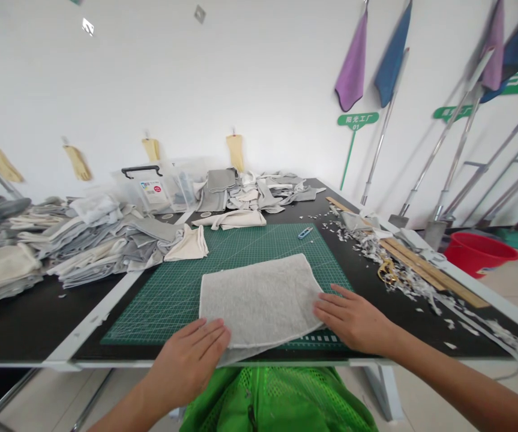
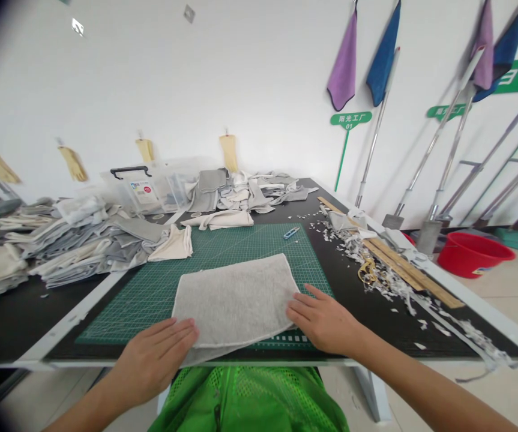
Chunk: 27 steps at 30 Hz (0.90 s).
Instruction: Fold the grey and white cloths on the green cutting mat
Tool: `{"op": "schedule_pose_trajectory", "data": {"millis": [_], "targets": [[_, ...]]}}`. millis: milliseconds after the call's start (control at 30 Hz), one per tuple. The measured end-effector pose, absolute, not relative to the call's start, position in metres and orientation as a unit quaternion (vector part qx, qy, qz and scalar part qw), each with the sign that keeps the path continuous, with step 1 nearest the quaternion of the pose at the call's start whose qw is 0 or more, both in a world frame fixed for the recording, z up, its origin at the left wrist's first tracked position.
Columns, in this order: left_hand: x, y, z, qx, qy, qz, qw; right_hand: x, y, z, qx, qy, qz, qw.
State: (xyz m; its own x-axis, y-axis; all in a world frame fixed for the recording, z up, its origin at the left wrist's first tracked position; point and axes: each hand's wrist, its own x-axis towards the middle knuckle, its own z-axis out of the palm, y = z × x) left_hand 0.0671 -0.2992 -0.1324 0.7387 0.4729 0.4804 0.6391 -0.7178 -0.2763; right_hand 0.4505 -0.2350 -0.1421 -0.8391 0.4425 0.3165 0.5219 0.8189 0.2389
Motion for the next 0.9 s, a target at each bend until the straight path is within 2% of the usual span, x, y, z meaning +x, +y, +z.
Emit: {"op": "schedule_pose_trajectory", "data": {"millis": [167,333,533,700,900], "targets": [[0.073,-0.310,-0.129,-0.904,-0.299,-0.215,0.216,0.453,-0.250,-0.144,-0.253,-0.947,-0.136,0.143],[0.075,-0.318,-0.159,-0.911,-0.318,-0.195,0.177,0.455,-0.257,-0.146,-0.270,-0.950,-0.095,0.126],[0.082,-0.319,-0.166,-0.910,-0.347,-0.146,0.174,0.449,-0.260,-0.139,-0.284,-0.950,-0.050,0.124],[0.087,-0.315,-0.167,-0.908,-0.365,-0.050,0.199,0.437,-0.262,-0.138,-0.296,-0.952,-0.016,0.080],[0.080,-0.301,-0.173,-0.914,-0.362,-0.033,0.182,0.424,-0.263,-0.148,-0.311,-0.948,0.027,0.064]]}}
